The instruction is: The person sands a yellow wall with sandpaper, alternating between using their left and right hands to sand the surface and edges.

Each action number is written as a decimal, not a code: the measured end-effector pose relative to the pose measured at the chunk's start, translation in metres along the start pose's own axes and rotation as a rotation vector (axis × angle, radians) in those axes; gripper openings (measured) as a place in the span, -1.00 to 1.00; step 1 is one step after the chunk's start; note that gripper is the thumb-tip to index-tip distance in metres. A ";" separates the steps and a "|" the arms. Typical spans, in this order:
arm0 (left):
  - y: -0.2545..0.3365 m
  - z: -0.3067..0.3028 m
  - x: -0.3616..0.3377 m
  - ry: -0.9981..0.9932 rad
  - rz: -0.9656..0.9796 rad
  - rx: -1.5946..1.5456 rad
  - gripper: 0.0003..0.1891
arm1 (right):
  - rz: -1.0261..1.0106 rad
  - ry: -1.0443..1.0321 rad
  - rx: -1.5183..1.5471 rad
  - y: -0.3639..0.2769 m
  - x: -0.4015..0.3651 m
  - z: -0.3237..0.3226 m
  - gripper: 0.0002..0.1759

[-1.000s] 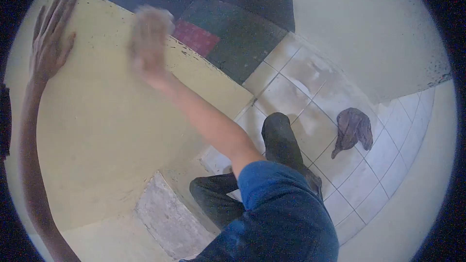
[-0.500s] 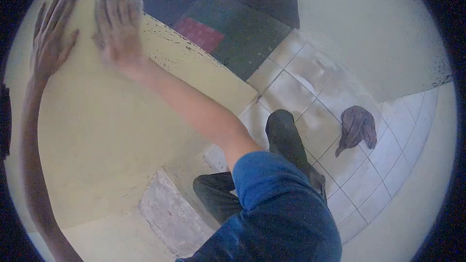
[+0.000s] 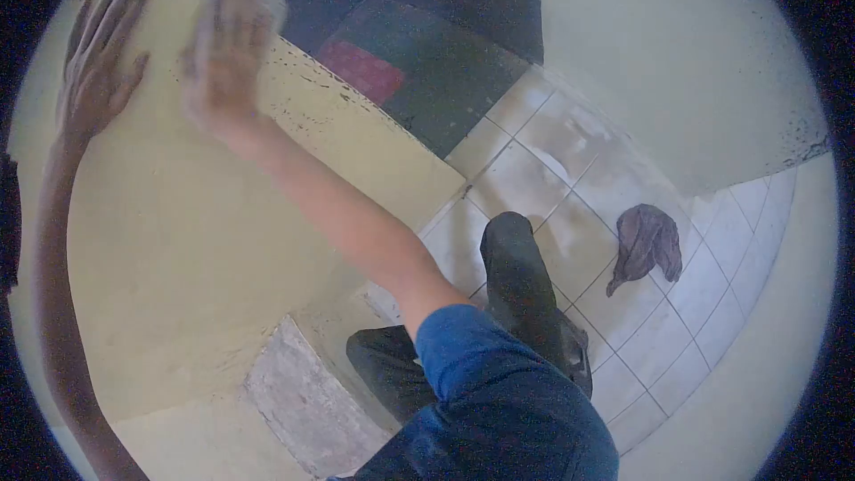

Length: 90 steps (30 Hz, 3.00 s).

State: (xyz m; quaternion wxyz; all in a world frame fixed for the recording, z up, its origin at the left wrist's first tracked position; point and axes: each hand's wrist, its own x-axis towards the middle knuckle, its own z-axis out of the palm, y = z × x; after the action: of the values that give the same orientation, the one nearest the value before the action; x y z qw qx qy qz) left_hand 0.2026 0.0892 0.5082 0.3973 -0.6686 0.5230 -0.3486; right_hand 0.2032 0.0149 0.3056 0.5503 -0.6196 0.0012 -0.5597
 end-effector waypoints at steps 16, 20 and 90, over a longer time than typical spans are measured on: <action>-0.004 0.005 -0.004 -0.005 0.020 0.028 -0.24 | 0.264 0.030 0.074 0.058 -0.076 -0.004 -0.21; -0.008 0.004 -0.006 -0.041 0.015 0.037 -0.23 | -0.057 -0.111 -0.027 0.008 -0.031 -0.006 -0.13; -0.019 0.023 0.003 -0.013 0.141 0.150 -0.10 | -0.098 -0.092 0.152 0.103 -0.063 -0.036 -0.15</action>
State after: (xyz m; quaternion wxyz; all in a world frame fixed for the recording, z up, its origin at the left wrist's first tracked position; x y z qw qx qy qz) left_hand 0.2317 0.0930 0.5155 0.4731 -0.6008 0.5387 -0.3537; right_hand 0.2174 -0.0111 0.1831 0.5670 -0.6003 -0.0969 -0.5556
